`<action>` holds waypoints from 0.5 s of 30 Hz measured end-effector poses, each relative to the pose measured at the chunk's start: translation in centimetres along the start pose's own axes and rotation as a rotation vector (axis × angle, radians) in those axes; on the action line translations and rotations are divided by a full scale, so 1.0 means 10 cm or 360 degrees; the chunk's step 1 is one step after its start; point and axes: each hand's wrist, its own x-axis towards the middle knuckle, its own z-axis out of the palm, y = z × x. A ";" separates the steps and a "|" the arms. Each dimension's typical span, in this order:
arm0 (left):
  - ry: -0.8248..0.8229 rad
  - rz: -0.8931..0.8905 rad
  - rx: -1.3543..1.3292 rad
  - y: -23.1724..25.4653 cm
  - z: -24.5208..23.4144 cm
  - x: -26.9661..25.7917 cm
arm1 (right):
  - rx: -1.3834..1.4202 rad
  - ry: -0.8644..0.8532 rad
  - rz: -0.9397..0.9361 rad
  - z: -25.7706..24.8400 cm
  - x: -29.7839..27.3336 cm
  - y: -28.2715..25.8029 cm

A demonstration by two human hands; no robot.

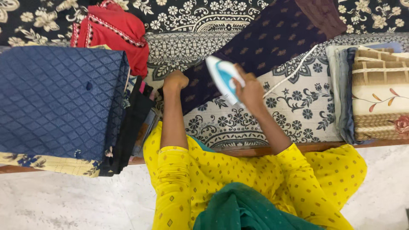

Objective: The person irons a dark blue patterned garment on a patterned tablecloth, smoothing and folding it before setting it aside. They then pick up a dark purple patterned cloth, spread it on the table, and iron it thoroughly, adjusting its position as needed.

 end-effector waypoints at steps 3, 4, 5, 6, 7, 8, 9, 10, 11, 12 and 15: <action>0.0031 -0.0001 -0.0048 0.07 -0.06 -0.05 | -0.0041 0.0096 0.0388 -0.13 0.20 0.50; 0.0043 -0.0006 -0.0047 0.10 -0.10 -0.11 | -0.0104 0.0108 0.0420 -0.21 0.27 0.71; 0.0053 -0.0002 -0.0042 0.15 -0.14 -0.17 | -0.0170 0.0127 0.0462 -0.27 0.34 0.91; 0.0039 -0.0010 -0.0002 0.21 -0.19 -0.24 | -0.0211 0.0209 0.0418 -0.29 0.39 1.08; 0.0028 -0.0007 0.0038 0.28 -0.26 -0.29 | -0.0258 0.0299 0.0379 -0.32 0.44 1.24; 0.0018 -0.0004 0.0080 0.34 -0.31 -0.35 | -0.0307 0.0388 0.0338 -0.32 0.47 1.37; 0.0045 0.0062 0.0039 0.40 -0.36 -0.40 | -0.0235 0.0365 0.0348 -0.32 0.49 1.49; 0.0071 0.0129 -0.0003 0.44 -0.39 -0.45 | -0.0163 0.0343 0.0357 -0.33 0.51 1.59; 0.0094 0.0191 -0.0048 0.47 -0.40 -0.51 | -0.0091 0.0317 0.0363 -0.34 0.50 1.66; 0.0084 0.0248 -0.0045 0.51 -0.38 -0.55 | 0.0035 0.0338 0.0219 -0.33 0.46 1.68; 0.0061 0.0414 -0.0036 0.56 -0.38 -0.58 | 0.0297 0.0162 0.0108 -0.31 0.42 1.49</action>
